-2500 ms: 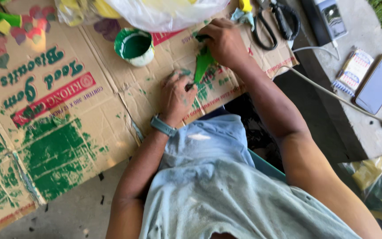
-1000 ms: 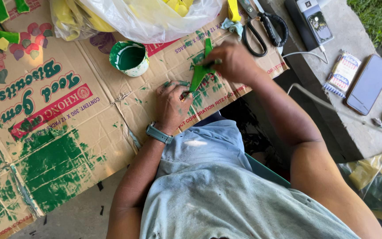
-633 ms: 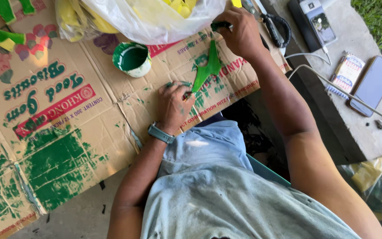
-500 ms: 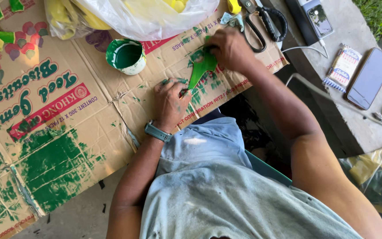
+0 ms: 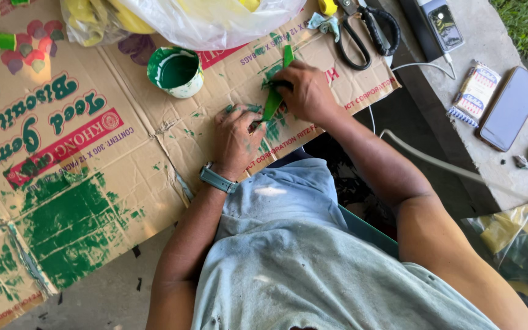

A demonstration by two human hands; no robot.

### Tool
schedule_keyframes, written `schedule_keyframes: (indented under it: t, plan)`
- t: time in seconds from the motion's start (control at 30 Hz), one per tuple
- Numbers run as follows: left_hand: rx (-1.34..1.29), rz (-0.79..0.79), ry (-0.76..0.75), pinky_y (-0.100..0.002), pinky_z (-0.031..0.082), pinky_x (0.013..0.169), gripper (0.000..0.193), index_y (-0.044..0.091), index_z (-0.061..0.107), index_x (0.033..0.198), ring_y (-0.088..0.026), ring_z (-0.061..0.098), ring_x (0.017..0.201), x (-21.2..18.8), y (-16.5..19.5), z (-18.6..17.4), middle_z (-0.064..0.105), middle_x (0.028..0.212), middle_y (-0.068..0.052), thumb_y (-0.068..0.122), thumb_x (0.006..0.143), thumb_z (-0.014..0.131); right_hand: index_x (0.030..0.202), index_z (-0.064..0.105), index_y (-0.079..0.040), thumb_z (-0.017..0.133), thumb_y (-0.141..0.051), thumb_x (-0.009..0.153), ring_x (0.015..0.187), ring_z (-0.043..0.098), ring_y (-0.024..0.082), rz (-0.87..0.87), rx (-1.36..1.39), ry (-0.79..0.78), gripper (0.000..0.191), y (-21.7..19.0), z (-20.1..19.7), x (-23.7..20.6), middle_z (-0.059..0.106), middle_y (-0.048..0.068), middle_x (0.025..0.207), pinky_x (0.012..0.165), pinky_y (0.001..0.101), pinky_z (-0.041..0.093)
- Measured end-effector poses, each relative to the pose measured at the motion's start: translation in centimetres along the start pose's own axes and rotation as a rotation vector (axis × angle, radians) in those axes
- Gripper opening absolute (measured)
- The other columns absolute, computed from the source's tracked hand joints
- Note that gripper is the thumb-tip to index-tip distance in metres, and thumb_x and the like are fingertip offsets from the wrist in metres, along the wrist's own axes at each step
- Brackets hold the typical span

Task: The person paints yellow star-shaped cutouts green using a sponge and green paint. They repeatedly dip the sponge into the paint and apply it to the cutouts, then place the painted pieces into a plastic bag.

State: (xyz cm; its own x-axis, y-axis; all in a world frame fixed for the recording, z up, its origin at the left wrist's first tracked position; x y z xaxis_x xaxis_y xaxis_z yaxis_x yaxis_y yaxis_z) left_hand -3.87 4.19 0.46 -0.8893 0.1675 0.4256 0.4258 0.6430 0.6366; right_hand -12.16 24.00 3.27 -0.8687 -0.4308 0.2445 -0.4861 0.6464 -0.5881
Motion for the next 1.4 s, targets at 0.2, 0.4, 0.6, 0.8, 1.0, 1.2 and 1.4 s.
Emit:
schedule_keyframes:
  t: [0.2, 0.4, 0.6, 0.8, 1.0, 1.2, 1.4]
  plan:
    - [-0.338, -0.275, 0.086, -0.039, 0.058, 0.078, 0.016, -0.003, 0.069, 0.101, -0.030, 0.072, 0.089, -0.7, -1.2, -0.5, 0.070, 0.099, -0.016, 0.010, 0.091, 0.067, 0.108, 0.074, -0.006, 0.072, -0.004, 0.084, 0.090, 0.068, 0.037, -0.146, -0.005, -0.046, 0.024, -3.2, 1.7, -3.8, 0.068, 0.016, 0.097, 0.081, 0.0445, 0.056]
    - [-0.292, -0.233, 0.112, -0.038, 0.057, 0.083, 0.016, -0.004, 0.069, 0.104, -0.031, 0.072, 0.095, -0.6, -2.5, -0.1, 0.071, 0.103, -0.017, 0.009, 0.098, 0.062, 0.106, 0.074, -0.005, 0.075, -0.006, 0.080, 0.094, 0.069, 0.035, -0.222, 0.069, -0.184, 0.026, -6.2, 1.9, -5.6, 0.071, 0.014, 0.099, 0.082, 0.0432, 0.057]
    - [-0.218, -0.284, 0.018, -0.040, 0.057, 0.081, 0.027, -0.001, 0.069, 0.103, -0.030, 0.071, 0.093, -0.8, -1.3, -0.4, 0.070, 0.102, -0.016, 0.020, 0.086, 0.069, 0.105, 0.077, -0.005, 0.079, -0.006, 0.082, 0.094, 0.074, 0.024, -0.211, 0.596, -0.857, 0.022, -6.0, -4.1, -6.3, 0.077, 0.009, 0.101, 0.083, 0.0372, 0.059]
    - [0.028, -0.099, -0.006, -0.049, 0.044, 0.102, 0.020, 0.006, 0.070, 0.094, -0.031, 0.065, 0.103, -0.4, 1.0, 0.6, 0.068, 0.103, -0.011, 0.024, 0.087, 0.076, 0.110, 0.076, -0.007, 0.077, -0.005, 0.083, 0.096, 0.070, 0.028, -0.153, 0.096, -0.129, 0.027, -3.4, -5.1, -4.5, 0.073, 0.011, 0.107, 0.084, 0.0370, 0.057]
    - [0.100, -0.034, -0.032, -0.051, 0.040, 0.104, 0.019, 0.008, 0.070, 0.093, -0.032, 0.063, 0.106, -0.6, 0.5, 0.5, 0.067, 0.106, -0.012, 0.023, 0.086, 0.078, 0.103, 0.078, -0.012, 0.079, -0.012, 0.097, 0.084, 0.067, 0.027, -0.338, -0.260, -0.085, 0.007, -0.4, 1.7, -0.9, 0.070, 0.007, 0.090, 0.077, 0.0410, 0.054]
    - [0.098, -0.074, -0.027, -0.051, 0.040, 0.105, 0.021, 0.007, 0.070, 0.094, -0.031, 0.062, 0.107, -0.5, 0.6, 0.6, 0.067, 0.108, -0.011, 0.023, 0.085, 0.079, 0.111, 0.077, -0.006, 0.079, -0.004, 0.093, 0.092, 0.069, 0.028, -0.113, -0.113, 0.299, 0.018, 4.7, -5.2, 3.0, 0.072, 0.011, 0.102, 0.080, 0.0391, 0.055]
    - [0.131, -0.036, 0.006, -0.052, 0.039, 0.108, 0.020, 0.008, 0.071, 0.096, -0.029, 0.063, 0.108, -0.8, 0.7, 0.8, 0.068, 0.109, -0.009, 0.023, 0.086, 0.078, 0.104, 0.078, -0.006, 0.079, -0.006, 0.088, 0.094, 0.067, 0.028, -0.202, 0.023, -0.014, 0.016, 1.4, -5.2, -3.2, 0.074, 0.009, 0.098, 0.086, 0.0425, 0.052]
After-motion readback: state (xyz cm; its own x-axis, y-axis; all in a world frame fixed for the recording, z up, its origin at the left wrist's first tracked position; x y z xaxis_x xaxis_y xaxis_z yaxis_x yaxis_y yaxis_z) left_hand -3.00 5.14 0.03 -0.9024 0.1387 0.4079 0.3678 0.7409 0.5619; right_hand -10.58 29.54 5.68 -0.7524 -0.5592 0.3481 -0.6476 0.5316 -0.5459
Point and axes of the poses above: each hand's wrist, its own x-axis towards the middle knuckle, its own z-axis out of the palm, y = z × x, the point moved 1 cm from there along x, towards the middle knuckle
